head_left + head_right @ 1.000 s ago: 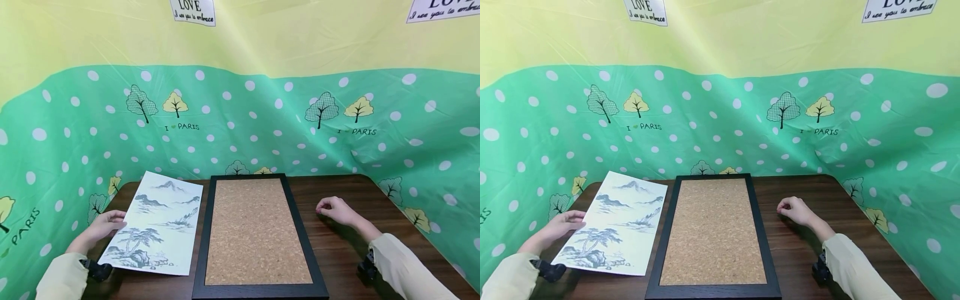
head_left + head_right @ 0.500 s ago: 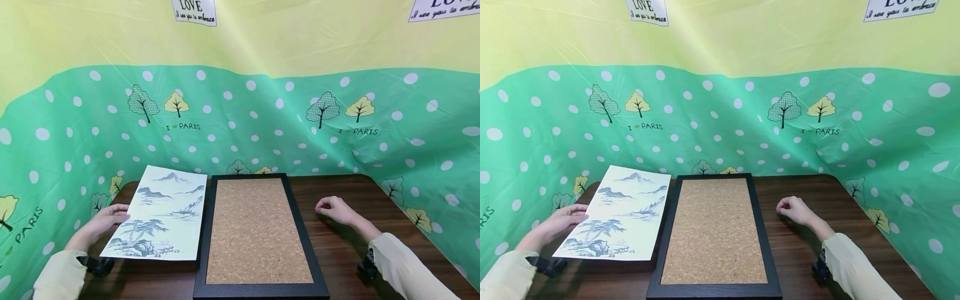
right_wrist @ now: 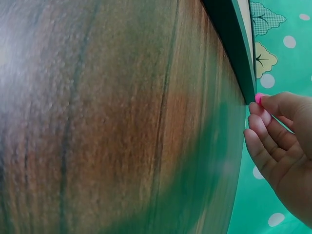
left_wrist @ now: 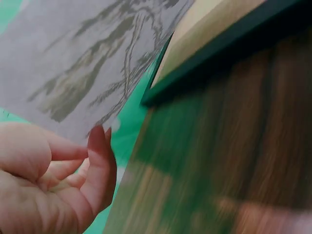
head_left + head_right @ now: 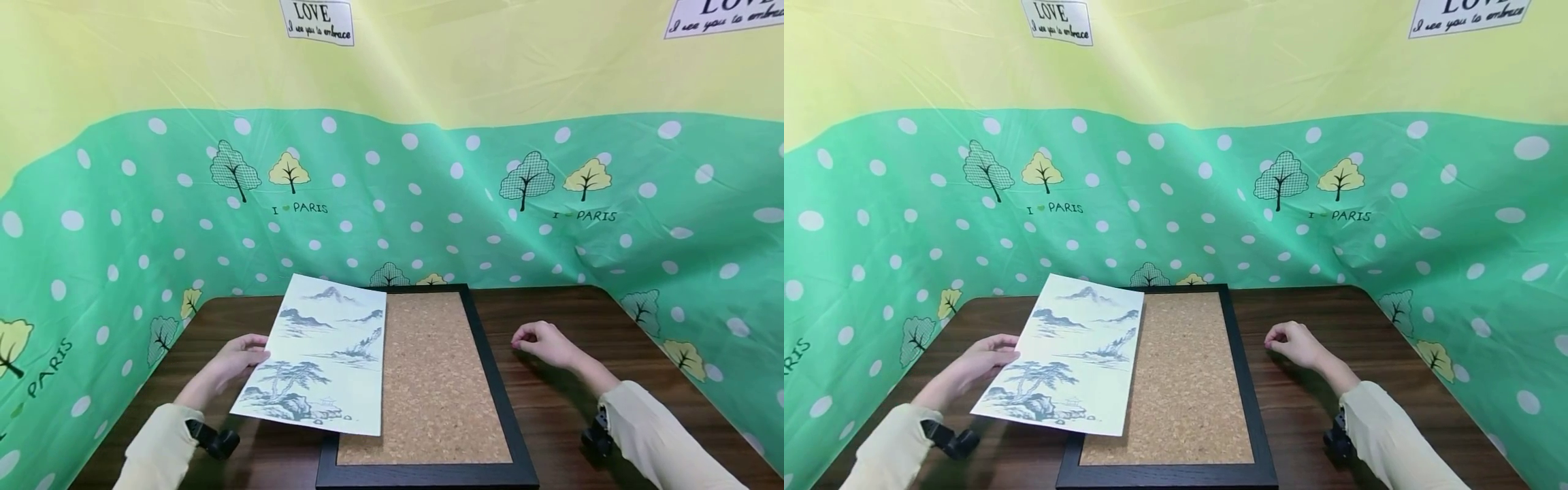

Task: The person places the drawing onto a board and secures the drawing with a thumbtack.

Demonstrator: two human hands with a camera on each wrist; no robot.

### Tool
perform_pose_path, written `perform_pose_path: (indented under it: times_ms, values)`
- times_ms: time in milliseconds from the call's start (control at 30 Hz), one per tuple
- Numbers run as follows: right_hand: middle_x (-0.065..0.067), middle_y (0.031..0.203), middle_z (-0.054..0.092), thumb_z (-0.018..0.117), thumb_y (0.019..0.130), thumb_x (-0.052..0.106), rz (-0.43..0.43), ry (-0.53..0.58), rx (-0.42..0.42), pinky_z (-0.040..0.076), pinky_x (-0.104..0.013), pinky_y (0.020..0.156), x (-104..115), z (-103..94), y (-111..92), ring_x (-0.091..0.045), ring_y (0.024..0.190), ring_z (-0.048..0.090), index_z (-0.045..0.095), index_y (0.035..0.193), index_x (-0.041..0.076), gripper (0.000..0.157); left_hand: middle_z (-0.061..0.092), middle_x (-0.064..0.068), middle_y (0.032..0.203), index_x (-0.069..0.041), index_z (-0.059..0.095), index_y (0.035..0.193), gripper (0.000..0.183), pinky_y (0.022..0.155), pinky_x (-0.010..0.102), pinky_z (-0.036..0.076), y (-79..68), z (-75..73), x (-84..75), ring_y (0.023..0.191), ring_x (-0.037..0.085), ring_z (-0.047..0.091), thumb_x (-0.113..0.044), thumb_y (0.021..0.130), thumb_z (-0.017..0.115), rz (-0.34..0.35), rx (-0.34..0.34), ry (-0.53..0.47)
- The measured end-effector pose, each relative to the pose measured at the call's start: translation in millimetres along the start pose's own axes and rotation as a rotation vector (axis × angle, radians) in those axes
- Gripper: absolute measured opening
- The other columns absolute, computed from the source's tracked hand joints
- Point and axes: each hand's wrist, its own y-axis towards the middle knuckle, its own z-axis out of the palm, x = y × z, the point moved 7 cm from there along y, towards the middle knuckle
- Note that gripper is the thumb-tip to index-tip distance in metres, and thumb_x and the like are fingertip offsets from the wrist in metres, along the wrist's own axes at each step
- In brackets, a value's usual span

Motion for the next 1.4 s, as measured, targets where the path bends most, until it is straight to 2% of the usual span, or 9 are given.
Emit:
perform_pose_path:
  times_ms: [33,167,267,400,633,800,1033,1300,1400]
  values:
    - [-0.003,0.081,0.064,0.059,0.086,0.005,-0.004,-0.002,0.000,0.044,-0.023,0.060,0,0.2,0,-0.008,0.069,0.050,0.066,0.086,0.002,0.008,0.057,0.010,0.091,0.011,0.039,0.121,0.038,0.065,0.031,0.050,-1.7,7.4,-2.7,0.073,0.015,0.060,-0.003,0.088,0.053,-0.023,-0.022,0.005]
    - [-0.003,0.080,0.064,0.059,0.085,0.004,0.002,-0.014,-0.003,0.044,-0.023,0.061,0,1.2,3,-0.007,0.069,0.051,0.066,0.085,0.003,0.008,0.059,0.012,0.093,0.013,0.039,0.120,0.036,0.065,0.029,0.050,-1.4,38.3,-12.3,0.072,0.013,0.060,0.001,0.088,0.051,-0.015,-0.052,-0.080]
    - [-0.002,0.079,0.064,0.059,0.085,0.004,-0.006,-0.026,-0.008,0.044,-0.023,0.061,3,0.9,8,-0.006,0.069,0.051,0.067,0.084,0.003,0.008,0.059,0.013,0.091,0.013,0.042,0.118,0.033,0.063,0.028,0.050,-0.2,60.6,-16.6,0.071,0.013,0.059,0.005,0.087,0.050,-0.022,-0.101,-0.132]
    - [-0.003,0.078,0.064,0.060,0.084,0.004,-0.036,-0.019,-0.017,0.043,-0.023,0.061,12,0.1,18,-0.006,0.069,0.051,0.067,0.084,0.002,0.008,0.059,0.011,0.086,0.010,0.048,0.114,0.029,0.059,0.027,0.049,-0.4,84.0,-16.9,0.066,0.013,0.058,0.007,0.085,0.053,-0.040,-0.164,-0.134]
    - [-0.004,0.077,0.064,0.061,0.084,0.003,-0.065,0.002,-0.021,0.044,-0.023,0.061,28,6.2,27,-0.008,0.069,0.052,0.067,0.082,0.001,0.007,0.058,0.014,0.084,0.013,0.051,0.110,0.029,0.059,0.028,0.050,-5.2,118.6,-18.8,0.064,0.012,0.056,0.009,0.081,0.054,0.039,-0.194,-0.147]
    - [-0.004,0.077,0.064,0.061,0.084,0.003,-0.058,0.011,-0.025,0.044,-0.024,0.061,32,12.4,29,-0.010,0.069,0.052,0.067,0.082,0.001,0.006,0.056,0.011,0.082,0.011,0.052,0.109,0.029,0.057,0.029,0.049,-8.4,141.5,-23.2,0.066,0.012,0.054,0.008,0.080,0.054,0.071,-0.185,-0.103]
    - [-0.001,0.076,0.063,0.060,0.084,0.004,-0.036,0.007,-0.026,0.044,-0.025,0.062,29,17.3,30,-0.012,0.070,0.052,0.067,0.083,0.002,0.007,0.056,0.010,0.081,0.010,0.054,0.106,0.027,0.051,0.026,0.044,-7.2,159.1,-26.5,0.064,0.012,0.049,0.007,0.079,0.055,0.120,-0.184,-0.026]
    - [-0.003,0.079,0.064,0.060,0.085,0.004,-0.011,0.026,-0.011,0.044,-0.027,0.063,23,20.4,28,-0.015,0.071,0.051,0.067,0.084,0.003,0.007,0.059,0.009,0.077,0.009,0.058,0.098,0.022,0.059,0.027,0.044,-4.2,163.7,-28.0,0.068,0.015,0.052,0.006,0.076,0.058,0.193,-0.235,0.146]
    - [-0.002,0.079,0.064,0.060,0.085,0.005,-0.014,0.023,-0.011,0.044,-0.027,0.063,22,20.8,27,-0.014,0.071,0.051,0.067,0.084,0.003,0.007,0.059,0.008,0.077,0.009,0.058,0.097,0.022,0.059,0.027,0.045,-3.7,162.8,-28.8,0.068,0.015,0.052,0.005,0.075,0.059,0.206,-0.248,0.181]
